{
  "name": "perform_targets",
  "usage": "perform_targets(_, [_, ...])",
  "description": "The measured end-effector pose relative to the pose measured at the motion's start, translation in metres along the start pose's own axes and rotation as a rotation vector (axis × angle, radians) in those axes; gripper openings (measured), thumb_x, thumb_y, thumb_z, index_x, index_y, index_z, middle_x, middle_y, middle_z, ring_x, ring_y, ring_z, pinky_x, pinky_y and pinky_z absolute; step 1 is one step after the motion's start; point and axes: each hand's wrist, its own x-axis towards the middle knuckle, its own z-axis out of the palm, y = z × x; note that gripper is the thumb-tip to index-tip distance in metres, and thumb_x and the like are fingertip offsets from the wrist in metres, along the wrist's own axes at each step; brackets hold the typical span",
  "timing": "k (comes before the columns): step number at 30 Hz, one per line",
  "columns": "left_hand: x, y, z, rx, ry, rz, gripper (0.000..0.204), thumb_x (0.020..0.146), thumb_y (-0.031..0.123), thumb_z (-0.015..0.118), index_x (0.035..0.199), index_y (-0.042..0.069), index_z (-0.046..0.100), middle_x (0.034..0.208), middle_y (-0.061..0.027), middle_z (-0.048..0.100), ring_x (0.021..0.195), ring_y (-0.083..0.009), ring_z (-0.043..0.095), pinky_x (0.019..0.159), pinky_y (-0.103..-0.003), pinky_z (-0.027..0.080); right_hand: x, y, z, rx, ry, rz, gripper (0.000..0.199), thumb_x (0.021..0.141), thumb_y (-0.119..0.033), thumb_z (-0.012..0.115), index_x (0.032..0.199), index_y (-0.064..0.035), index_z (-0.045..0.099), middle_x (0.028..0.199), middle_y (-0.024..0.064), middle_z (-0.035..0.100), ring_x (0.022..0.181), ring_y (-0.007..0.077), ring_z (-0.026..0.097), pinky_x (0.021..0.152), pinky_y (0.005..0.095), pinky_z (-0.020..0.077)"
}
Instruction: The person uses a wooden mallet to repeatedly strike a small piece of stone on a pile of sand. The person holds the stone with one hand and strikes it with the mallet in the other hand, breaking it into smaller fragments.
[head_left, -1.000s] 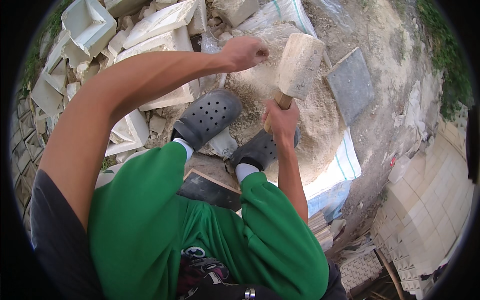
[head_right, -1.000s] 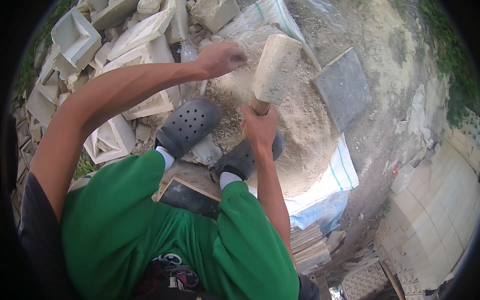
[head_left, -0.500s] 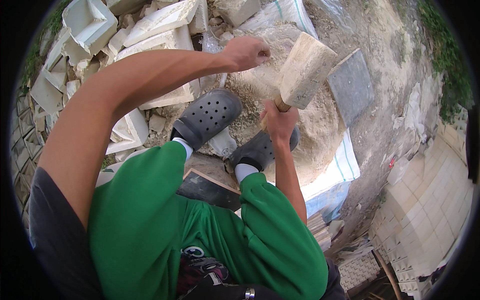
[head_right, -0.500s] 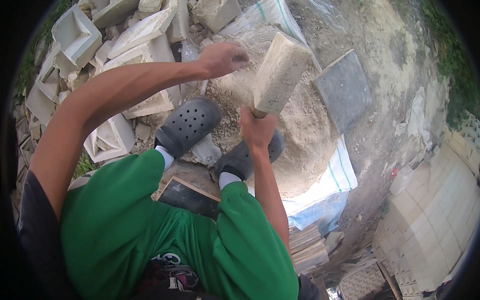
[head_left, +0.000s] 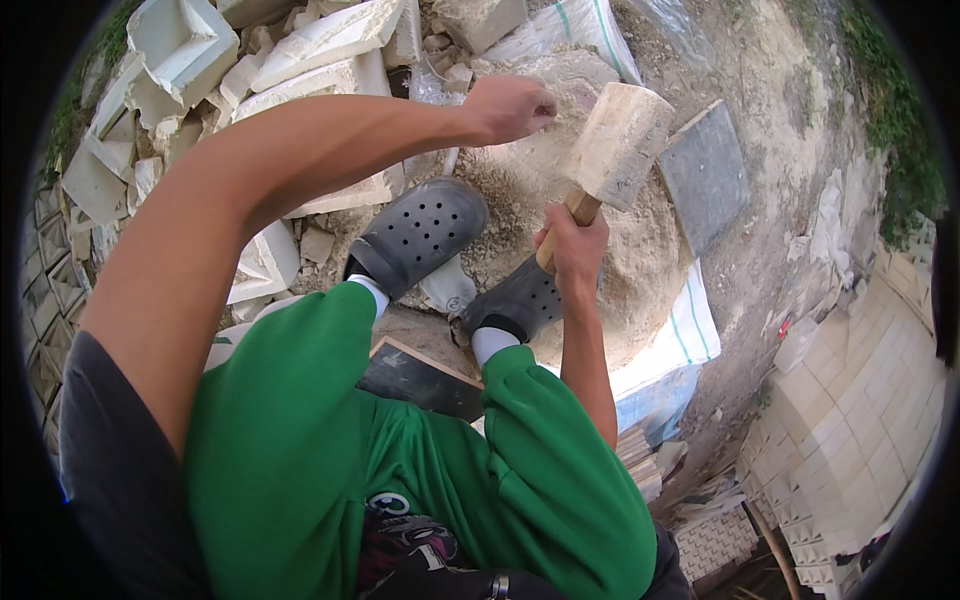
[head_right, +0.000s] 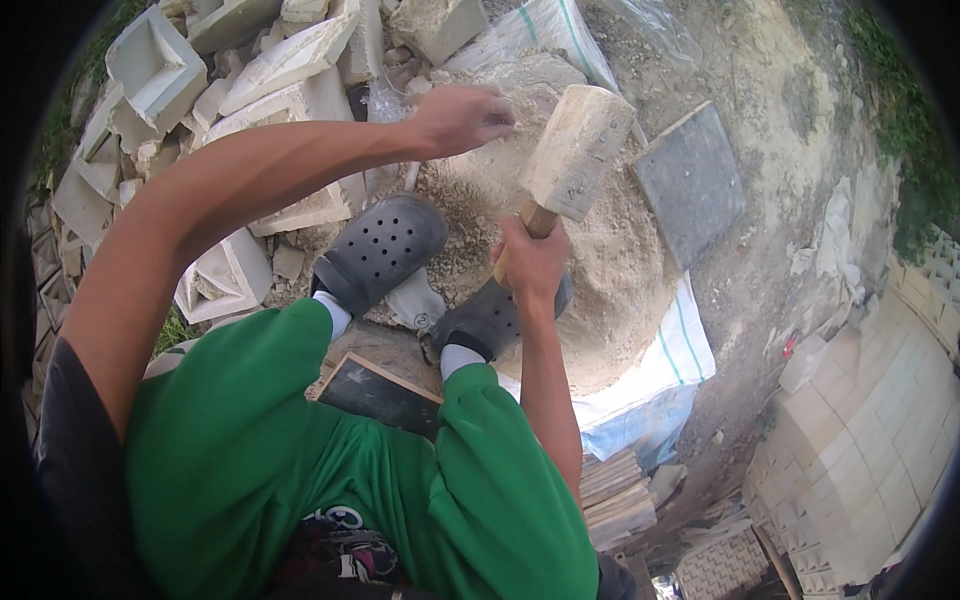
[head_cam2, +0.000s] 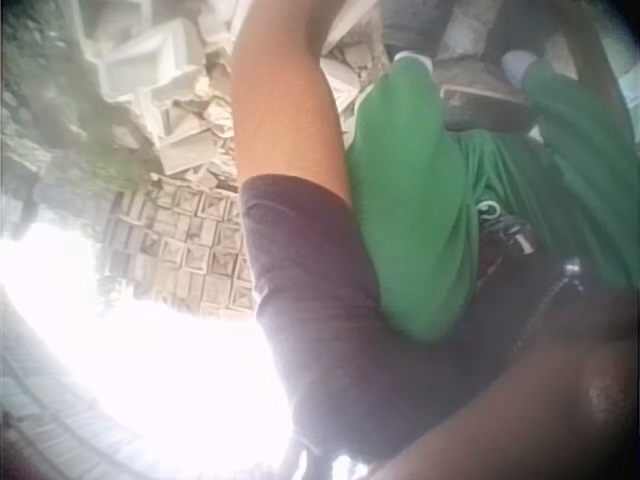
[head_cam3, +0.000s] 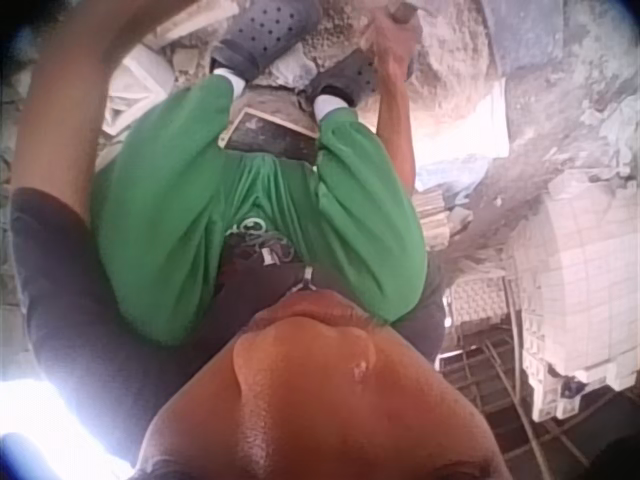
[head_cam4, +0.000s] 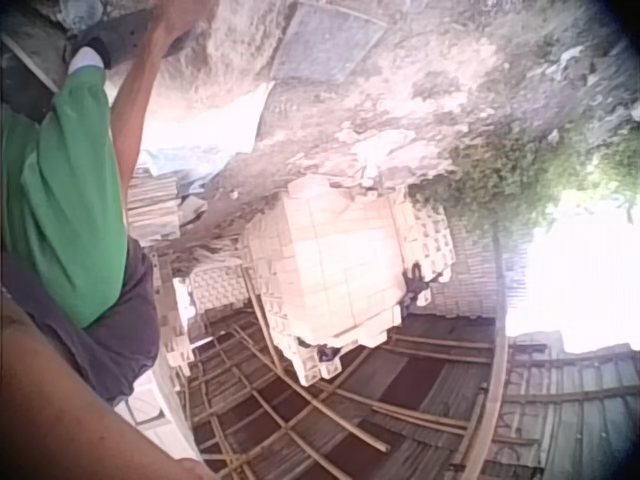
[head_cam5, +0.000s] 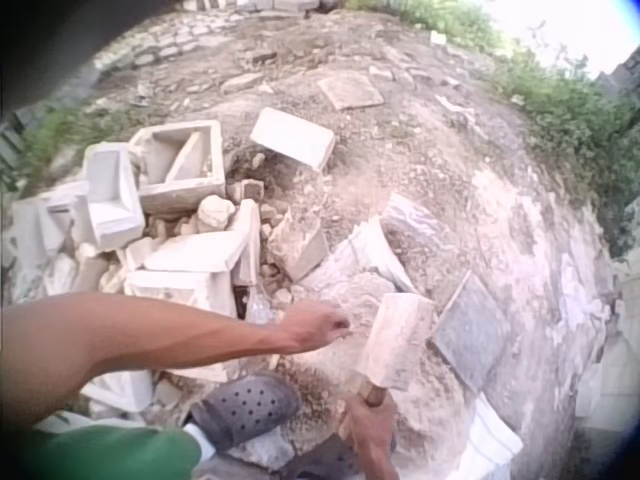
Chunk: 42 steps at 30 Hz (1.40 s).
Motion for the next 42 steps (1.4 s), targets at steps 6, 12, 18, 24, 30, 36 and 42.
perform_targets(6, [0.008,0.006,0.004,-0.008,-0.004,-0.012,0.021,0.092,0.031,0.067,0.101,0.014,0.074,0.096,-0.0047,0.070,0.092,-0.0282,0.068,0.080,-0.040,0.053,-0.002,-0.010,-0.004,-0.059,-0.006,-0.086,0.014,0.085,-0.006,0.068,0.091,0.0014,0.057,0.065,0.0063,0.060,0.050,0.0156,0.060,0.045,0.0303,0.0475])
perform_targets(12, [-0.017,-0.030,-0.016,-0.028,0.055,0.020,0.021,0.093,0.029,0.067,0.104,0.012,0.071,0.100,-0.0067,0.069,0.092,-0.0296,0.066,0.080,-0.041,0.052,0.003,0.005,0.008,-0.178,-0.051,-0.133,0.015,0.083,-0.008,0.067,0.092,0.0025,0.060,0.066,0.0062,0.063,0.051,0.0149,0.061,0.048,0.0306,0.0480])
perform_targets(18, [-0.040,-0.031,-0.026,0.030,-0.038,0.112,0.022,0.092,0.030,0.070,0.105,0.013,0.070,0.098,-0.0063,0.067,0.089,-0.0292,0.066,0.077,-0.041,0.052,-0.006,-0.013,0.009,-0.222,-0.025,0.004,0.022,0.080,-0.015,0.070,0.093,0.0010,0.062,0.062,0.0062,0.063,0.051,0.0149,0.062,0.050,0.0320,0.0483])
perform_targets(24, [-0.033,-0.022,-0.015,0.051,-0.049,0.123,0.017,0.090,0.029,0.071,0.101,0.015,0.073,0.093,-0.0047,0.067,0.088,-0.0278,0.067,0.075,-0.040,0.053,-0.004,0.007,0.003,-0.182,-0.016,-0.099,0.024,0.080,-0.017,0.071,0.092,0.0019,0.061,0.065,0.0073,0.064,0.052,0.0153,0.063,0.050,0.0314,0.0493])
perform_targets(30, [-0.033,-0.021,-0.009,0.072,-0.018,0.117,0.013,0.090,0.026,0.070,0.095,0.015,0.075,0.092,-0.0040,0.068,0.086,-0.0273,0.068,0.075,-0.041,0.053,0.007,0.001,0.008,-0.196,-0.019,-0.003,0.024,0.080,-0.017,0.071,0.090,0.0022,0.062,0.062,0.0063,0.063,0.052,0.0155,0.064,0.050,0.0311,0.0497])
perform_targets(36, [-0.030,-0.019,-0.011,0.085,-0.008,0.142,0.014,0.092,0.025,0.069,0.099,0.015,0.075,0.094,-0.0039,0.068,0.086,-0.0272,0.068,0.074,-0.040,0.054,0.007,0.020,0.000,-0.287,-0.021,-0.125,0.030,0.080,-0.020,0.071,0.095,0.0048,0.063,0.065,0.0077,0.066,0.053,0.0169,0.066,0.053,0.0319,0.0514])
perform_targets(42, [-0.033,-0.021,-0.008,0.095,0.013,0.125,0.014,0.093,0.026,0.068,0.098,0.014,0.074,0.094,-0.0040,0.068,0.085,-0.0268,0.068,0.073,-0.040,0.054,0.000,-0.002,0.015,-0.340,-0.021,-0.046,0.026,0.079,-0.021,0.072,0.076,0.0037,0.066,0.062,0.0120,0.067,0.052,0.0202,0.066,0.054,0.0358,0.0513])
